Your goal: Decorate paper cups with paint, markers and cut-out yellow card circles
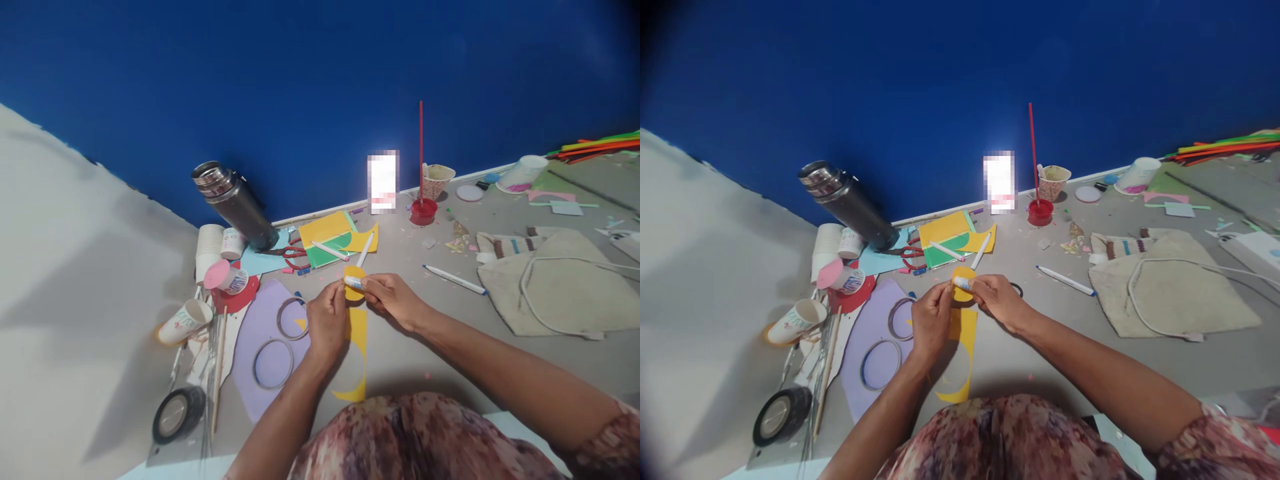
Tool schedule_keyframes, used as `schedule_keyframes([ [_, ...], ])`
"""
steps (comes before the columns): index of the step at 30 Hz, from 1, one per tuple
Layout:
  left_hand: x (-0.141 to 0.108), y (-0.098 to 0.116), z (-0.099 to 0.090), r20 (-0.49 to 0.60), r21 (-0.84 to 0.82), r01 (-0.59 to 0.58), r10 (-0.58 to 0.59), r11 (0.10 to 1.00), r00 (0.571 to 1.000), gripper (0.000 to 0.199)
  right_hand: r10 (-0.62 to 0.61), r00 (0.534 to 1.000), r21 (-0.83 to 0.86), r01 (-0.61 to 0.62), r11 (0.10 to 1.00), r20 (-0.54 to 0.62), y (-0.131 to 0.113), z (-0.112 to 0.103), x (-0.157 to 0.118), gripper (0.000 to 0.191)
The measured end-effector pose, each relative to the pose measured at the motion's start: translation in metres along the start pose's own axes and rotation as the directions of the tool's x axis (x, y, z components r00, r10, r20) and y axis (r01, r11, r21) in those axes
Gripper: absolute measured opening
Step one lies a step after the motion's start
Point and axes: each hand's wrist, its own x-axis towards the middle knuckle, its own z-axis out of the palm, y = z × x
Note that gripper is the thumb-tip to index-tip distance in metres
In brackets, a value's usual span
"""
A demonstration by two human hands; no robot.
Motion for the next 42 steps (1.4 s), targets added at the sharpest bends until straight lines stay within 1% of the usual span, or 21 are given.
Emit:
schedule_keyframes([
  [2,0.001,0.001,-0.001,-0.001,-0.042,0.028,-0.028,0.999,1.000,0.028,-0.046,0.999,-0.050,0.045,0.998,-0.006,-0.004,-0.003,-0.001,0.046],
  [4,0.003,0.001,-0.003,-0.014,-0.092,0.076,-0.078,0.993,0.997,0.030,-0.121,0.993,-0.163,0.119,0.979,-0.001,-0.010,-0.006,-0.003,0.043],
  [6,0.005,0.001,-0.004,-0.015,-0.120,0.093,-0.095,0.988,0.995,0.033,-0.192,0.981,-0.280,0.189,0.941,0.016,-0.014,-0.006,-0.004,0.039],
  [8,0.006,0.000,-0.005,0.024,-0.117,0.060,-0.057,0.991,0.998,0.032,-0.225,0.974,-0.333,0.220,0.917,0.025,-0.016,-0.006,-0.005,0.037],
  [10,0.006,-0.001,-0.004,0.081,-0.104,0.010,-0.002,0.994,0.997,0.031,-0.222,0.975,-0.329,0.217,0.919,0.023,-0.015,-0.005,-0.005,0.036],
  [12,0.006,-0.001,-0.004,0.108,-0.090,-0.024,0.034,0.996,0.994,0.032,-0.172,0.985,-0.257,0.170,0.951,0.016,-0.012,-0.004,-0.005,0.036],
  [15,0.006,0.000,-0.003,0.110,-0.068,-0.034,0.042,0.997,0.993,0.032,-0.031,0.999,-0.017,0.031,0.999,0.011,-0.004,0.000,-0.003,0.041],
  [17,0.006,0.000,-0.003,0.107,-0.047,-0.037,0.041,0.998,0.993,0.032,0.042,0.999,0.108,-0.045,0.993,0.031,0.001,0.002,-0.002,0.044],
  [20,0.005,0.000,-0.002,0.094,-0.003,-0.050,0.050,0.999,0.994,0.033,0.100,0.993,0.198,-0.111,0.974,0.065,0.003,0.004,-0.001,0.044],
  [25,0.001,0.002,0.000,0.075,0.052,-0.098,0.094,0.994,0.993,0.034,0.162,0.981,0.332,-0.189,0.924,0.107,-0.001,0.004,-0.001,0.047],
  [30,-0.001,0.003,0.001,0.061,0.069,-0.119,0.115,0.990,0.991,0.034,0.184,0.971,0.416,-0.231,0.880,0.150,-0.005,0.003,-0.001,0.044],
  [34,-0.002,0.001,0.002,0.040,0.093,-0.149,0.145,0.985,0.989,0.035,0.182,0.971,0.449,-0.233,0.863,0.153,-0.004,0.003,-0.001,0.043],
  [39,-0.003,-0.003,0.003,0.024,0.095,-0.165,0.163,0.982,0.986,0.036,0.165,0.977,0.431,-0.209,0.878,0.138,-0.005,0.003,-0.001,0.046],
  [42,-0.003,-0.002,0.002,0.023,0.064,-0.141,0.140,0.988,0.990,0.036,0.139,0.984,0.380,-0.173,0.909,0.116,-0.006,0.001,-0.001,0.047],
])
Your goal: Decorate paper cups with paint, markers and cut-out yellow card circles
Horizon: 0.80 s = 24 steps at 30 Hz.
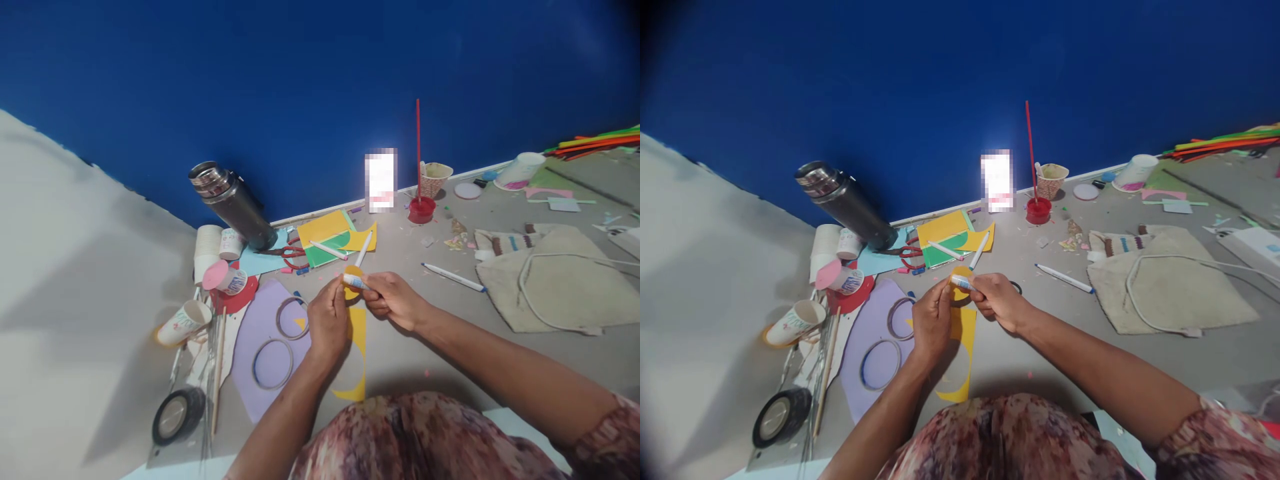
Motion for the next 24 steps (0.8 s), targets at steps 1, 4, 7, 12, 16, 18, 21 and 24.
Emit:
schedule_keyframes([
  [1,0.0002,0.0009,-0.0010,-0.002,-0.012,0.015,-0.015,1.000,1.000,0.036,-0.016,1.000,-0.026,0.016,1.000,-0.004,-0.0004,-0.0006,-0.0004,0.048],
  [4,0.0011,0.0030,-0.0046,-0.003,-0.041,0.051,-0.051,0.998,0.999,0.036,-0.087,0.996,-0.132,0.085,0.988,-0.015,-0.0005,-0.0025,-0.0023,0.048],
  [7,0.0029,0.0024,-0.0074,0.018,-0.017,0.070,-0.070,0.997,0.997,0.035,-0.181,0.984,-0.281,0.172,0.944,-0.004,0.0013,-0.0029,-0.0039,0.041],
  [12,0.0045,-0.0013,-0.0076,0.056,0.090,0.067,-0.072,0.994,0.996,0.035,-0.031,0.999,-0.106,0.028,0.994,-0.020,0.0058,-0.0004,-0.0013,0.048],
  [16,0.0029,-0.0009,-0.0056,0.059,0.152,0.051,-0.060,0.987,0.996,0.035,0.052,0.999,-0.008,-0.052,0.999,-0.005,0.0041,0.0006,0.0007,0.050],
  [18,0.0020,0.0000,-0.0045,0.057,0.193,0.045,-0.057,0.980,0.997,0.035,0.076,0.997,0.029,-0.076,0.997,0.008,0.0016,0.0007,0.0007,0.050],
  [21,0.0011,0.0010,-0.0035,0.047,0.210,0.030,-0.041,0.977,0.998,0.036,0.092,0.995,0.060,-0.093,0.994,0.029,-0.0015,0.0002,0.0006,0.048],
  [24,0.0004,0.0022,-0.0043,0.040,0.156,0.007,-0.013,0.988,0.999,0.035,0.085,0.996,0.062,-0.086,0.994,0.029,-0.0018,-0.0015,0.0007,0.044],
])
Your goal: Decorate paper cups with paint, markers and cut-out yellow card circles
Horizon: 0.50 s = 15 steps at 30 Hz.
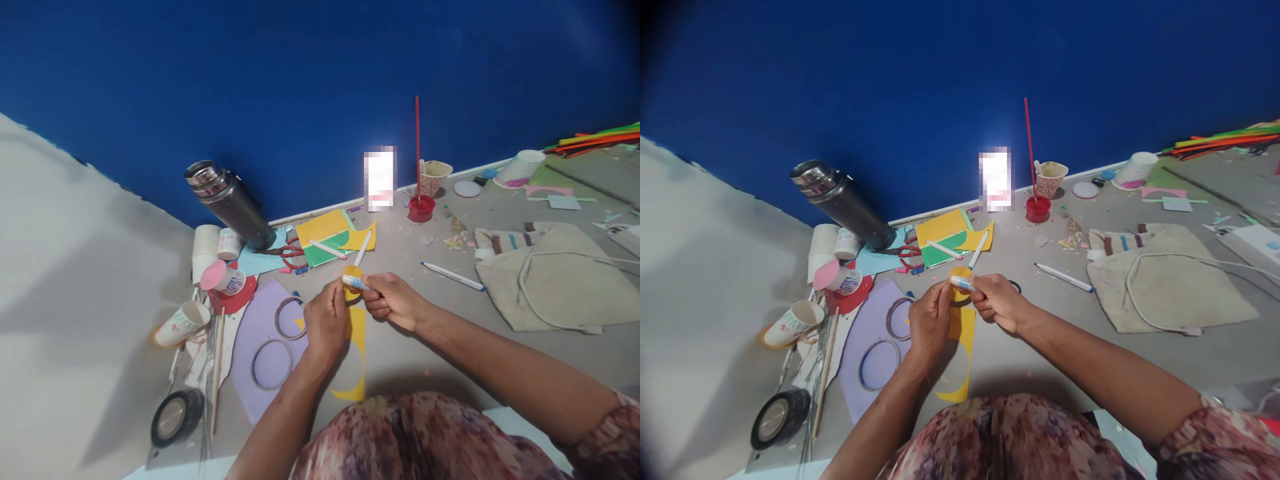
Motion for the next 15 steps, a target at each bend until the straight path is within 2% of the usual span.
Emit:
schedule_keyframes([
  [4,0.000,0.000,-0.002,-0.011,-0.065,-0.006,0.005,0.998,1.000,0.031,-0.033,0.999,-0.032,0.033,0.999,-0.016,0.003,-0.003,-0.001,0.044],
  [9,0.002,-0.003,-0.002,0.017,0.008,-0.005,0.004,1.000,1.000,0.034,-0.022,1.000,-0.008,0.022,1.000,-0.016,0.005,-0.002,0.000,0.042],
  [13,0.001,-0.003,-0.002,0.019,0.048,0.039,-0.040,0.998,0.999,0.033,0.029,0.999,0.057,-0.031,0.998,0.027,-0.001,-0.004,0.002,0.042],
  [15,0.001,-0.002,-0.002,0.013,0.005,0.080,-0.080,0.997,0.997,0.034,0.036,0.997,0.107,-0.044,0.993,0.069,-0.007,-0.008,0.001,0.039],
])
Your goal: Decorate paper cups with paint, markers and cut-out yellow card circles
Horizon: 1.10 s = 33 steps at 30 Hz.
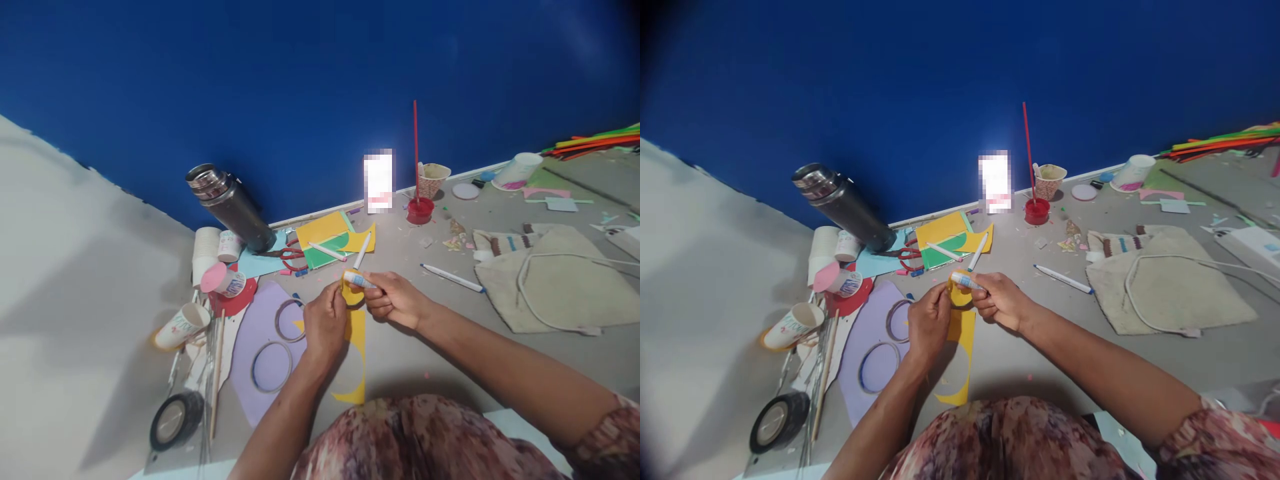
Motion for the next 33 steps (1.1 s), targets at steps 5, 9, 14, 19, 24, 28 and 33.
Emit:
schedule_keyframes([
  [5,0.009,0.002,0.000,0.094,-0.394,0.209,-0.187,0.895,0.978,0.031,-0.081,0.996,0.117,0.078,0.990,0.022,-0.020,-0.009,-0.007,0.029],
  [9,0.015,0.000,0.001,0.233,-0.600,0.390,-0.313,0.699,0.921,0.032,-0.215,0.970,0.039,0.220,0.975,-0.111,-0.028,-0.010,-0.011,0.028],
  [14,0.014,-0.003,0.003,0.260,-0.604,0.417,-0.326,0.679,0.909,0.039,-0.265,0.947,-0.087,0.253,0.964,-0.181,-0.021,-0.010,-0.005,0.036],
  [19,0.012,0.001,0.001,0.227,-0.562,0.379,-0.303,0.736,0.926,0.034,-0.388,0.900,-0.462,0.262,0.847,-0.201,-0.010,-0.012,-0.002,0.036],
  [24,0.007,0.008,-0.004,0.097,-0.380,0.154,-0.126,0.912,0.987,0.031,-0.664,0.736,-0.867,0.238,0.439,-0.134,-0.003,-0.013,-0.004,0.029],
  [28,0.004,0.008,-0.003,0.104,-0.300,0.123,-0.096,0.946,0.990,0.032,-0.694,0.706,-0.949,0.105,0.297,-0.140,0.003,-0.011,-0.004,0.041],
  [33,-0.002,0.009,0.001,0.129,-0.204,0.053,-0.027,0.978,0.991,0.033,-0.700,0.710,-0.965,0.124,0.230,-0.076,0.008,-0.008,-0.001,0.057],
])
